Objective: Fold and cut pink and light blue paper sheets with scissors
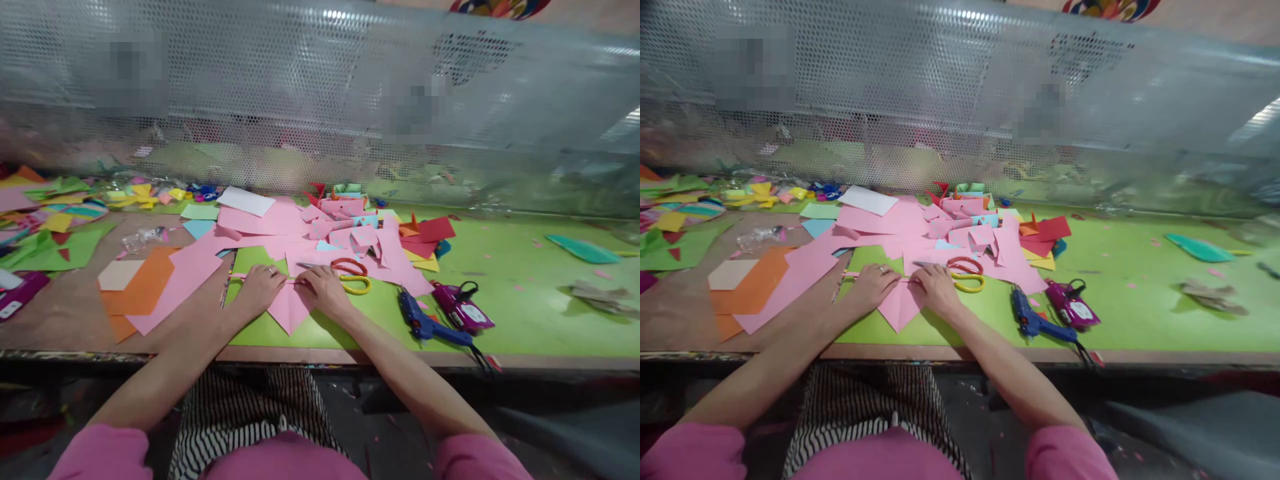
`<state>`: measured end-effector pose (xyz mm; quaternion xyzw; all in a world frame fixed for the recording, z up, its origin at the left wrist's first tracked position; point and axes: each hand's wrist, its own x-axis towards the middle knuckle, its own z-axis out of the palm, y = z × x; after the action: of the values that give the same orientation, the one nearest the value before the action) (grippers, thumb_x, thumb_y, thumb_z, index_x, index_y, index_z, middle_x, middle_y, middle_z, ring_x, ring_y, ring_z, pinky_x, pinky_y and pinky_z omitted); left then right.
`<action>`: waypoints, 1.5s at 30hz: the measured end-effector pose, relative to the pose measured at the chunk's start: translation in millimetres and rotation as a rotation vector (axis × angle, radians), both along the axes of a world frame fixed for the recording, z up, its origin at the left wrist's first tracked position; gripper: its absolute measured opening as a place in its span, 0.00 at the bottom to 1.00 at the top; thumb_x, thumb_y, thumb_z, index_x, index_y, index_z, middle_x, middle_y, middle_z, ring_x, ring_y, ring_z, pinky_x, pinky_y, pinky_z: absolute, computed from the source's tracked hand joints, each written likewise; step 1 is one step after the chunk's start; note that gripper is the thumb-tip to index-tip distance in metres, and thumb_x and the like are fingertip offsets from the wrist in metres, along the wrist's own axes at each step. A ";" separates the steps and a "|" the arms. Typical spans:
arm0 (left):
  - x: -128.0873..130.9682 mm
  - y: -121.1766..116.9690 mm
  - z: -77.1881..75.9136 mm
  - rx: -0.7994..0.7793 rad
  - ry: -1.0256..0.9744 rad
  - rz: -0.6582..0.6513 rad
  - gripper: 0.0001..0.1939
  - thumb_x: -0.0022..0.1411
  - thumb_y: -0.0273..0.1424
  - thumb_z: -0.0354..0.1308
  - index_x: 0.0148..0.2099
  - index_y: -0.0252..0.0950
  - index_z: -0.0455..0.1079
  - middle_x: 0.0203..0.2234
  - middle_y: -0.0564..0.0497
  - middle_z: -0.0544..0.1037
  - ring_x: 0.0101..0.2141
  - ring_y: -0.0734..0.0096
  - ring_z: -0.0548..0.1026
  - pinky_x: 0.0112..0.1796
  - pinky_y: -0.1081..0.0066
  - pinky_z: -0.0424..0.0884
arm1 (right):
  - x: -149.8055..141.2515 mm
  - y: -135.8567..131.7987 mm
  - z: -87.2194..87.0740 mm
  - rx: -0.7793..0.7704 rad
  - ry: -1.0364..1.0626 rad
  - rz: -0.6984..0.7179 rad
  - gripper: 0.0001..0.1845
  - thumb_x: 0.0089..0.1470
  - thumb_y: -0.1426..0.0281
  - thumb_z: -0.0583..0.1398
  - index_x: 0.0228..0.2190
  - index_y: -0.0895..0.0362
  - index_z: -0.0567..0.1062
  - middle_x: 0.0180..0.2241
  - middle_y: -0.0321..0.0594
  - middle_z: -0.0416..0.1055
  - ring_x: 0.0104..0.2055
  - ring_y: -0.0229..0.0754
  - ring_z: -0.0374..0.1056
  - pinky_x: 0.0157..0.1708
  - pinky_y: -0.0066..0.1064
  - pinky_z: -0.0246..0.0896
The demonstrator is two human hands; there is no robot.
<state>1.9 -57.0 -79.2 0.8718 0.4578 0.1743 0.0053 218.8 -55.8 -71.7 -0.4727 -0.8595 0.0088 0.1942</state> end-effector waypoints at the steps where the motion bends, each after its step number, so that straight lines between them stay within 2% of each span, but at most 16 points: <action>1: 0.1 -0.2 0.4 0.000 0.003 -0.001 0.17 0.75 0.33 0.45 0.49 0.38 0.76 0.41 0.44 0.78 0.43 0.59 0.73 0.47 0.58 0.64 | 0.2 0.3 -0.5 0.003 0.002 0.002 0.08 0.62 0.65 0.63 0.39 0.55 0.80 0.41 0.46 0.78 0.46 0.51 0.67 0.48 0.43 0.57; 19: 3.7 -3.6 2.7 -0.010 0.021 0.018 0.16 0.75 0.32 0.46 0.52 0.38 0.75 0.43 0.44 0.79 0.45 0.59 0.74 0.49 0.59 0.64 | 0.2 0.5 0.8 -0.006 0.018 0.004 0.10 0.64 0.63 0.62 0.39 0.56 0.80 0.40 0.46 0.78 0.44 0.51 0.68 0.47 0.43 0.58; 26: 4.7 -3.8 2.7 -0.006 0.044 0.028 0.17 0.74 0.28 0.44 0.53 0.39 0.75 0.43 0.46 0.79 0.44 0.60 0.74 0.48 0.59 0.65 | 1.9 2.8 -3.3 -0.009 0.025 0.012 0.10 0.64 0.63 0.61 0.39 0.56 0.79 0.40 0.46 0.77 0.43 0.51 0.69 0.47 0.43 0.58; 45: 3.1 -3.8 -0.8 0.000 0.043 0.028 0.17 0.74 0.29 0.45 0.56 0.39 0.73 0.45 0.45 0.78 0.45 0.60 0.73 0.50 0.60 0.63 | 0.9 4.0 -3.9 -0.003 0.043 0.025 0.09 0.63 0.64 0.62 0.38 0.55 0.80 0.38 0.46 0.77 0.42 0.50 0.69 0.46 0.43 0.59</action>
<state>5.1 -60.7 -80.0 0.8688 0.4700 0.1558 -0.0071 219.7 -51.8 -75.5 -0.4621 -0.8609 0.0225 0.2117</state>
